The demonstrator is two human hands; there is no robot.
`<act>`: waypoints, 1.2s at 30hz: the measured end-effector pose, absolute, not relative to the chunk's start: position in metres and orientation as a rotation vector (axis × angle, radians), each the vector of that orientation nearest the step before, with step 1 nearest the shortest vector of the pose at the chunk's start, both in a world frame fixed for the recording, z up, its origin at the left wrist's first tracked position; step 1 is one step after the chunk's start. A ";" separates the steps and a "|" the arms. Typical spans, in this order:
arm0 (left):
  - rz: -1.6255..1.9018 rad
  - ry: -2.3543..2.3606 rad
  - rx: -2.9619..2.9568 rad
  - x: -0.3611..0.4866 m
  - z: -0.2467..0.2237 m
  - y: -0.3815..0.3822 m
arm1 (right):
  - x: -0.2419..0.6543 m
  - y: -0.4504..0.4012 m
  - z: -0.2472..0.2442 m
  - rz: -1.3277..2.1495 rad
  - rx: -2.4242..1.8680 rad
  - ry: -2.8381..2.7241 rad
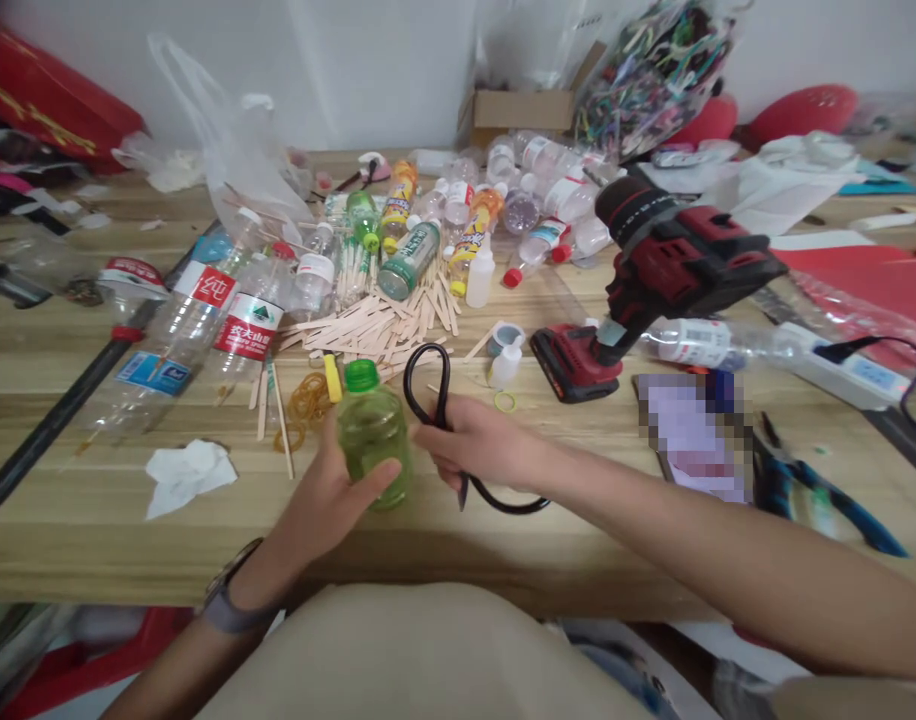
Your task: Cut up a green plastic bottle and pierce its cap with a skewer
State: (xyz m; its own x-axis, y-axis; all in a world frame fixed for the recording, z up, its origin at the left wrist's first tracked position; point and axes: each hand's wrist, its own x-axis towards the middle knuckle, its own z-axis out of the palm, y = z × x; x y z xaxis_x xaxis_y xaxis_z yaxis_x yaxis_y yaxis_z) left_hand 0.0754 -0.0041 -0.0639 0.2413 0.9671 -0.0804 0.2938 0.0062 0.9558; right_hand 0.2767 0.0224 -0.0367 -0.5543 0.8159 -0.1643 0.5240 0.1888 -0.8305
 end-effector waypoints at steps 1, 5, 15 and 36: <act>0.861 1.231 1.540 0.075 -0.064 -0.004 | 0.277 0.022 -0.038 1.340 -1.258 -2.151; 0.796 1.203 1.451 0.076 -0.064 -0.002 | 0.280 0.022 -0.037 1.218 -1.306 -2.148; 0.731 1.154 1.409 0.079 -0.063 0.000 | 0.290 0.018 -0.018 1.200 -1.398 -2.170; 0.656 1.319 1.365 0.090 -0.044 -0.001 | 0.288 0.009 0.007 0.360 -1.687 -2.678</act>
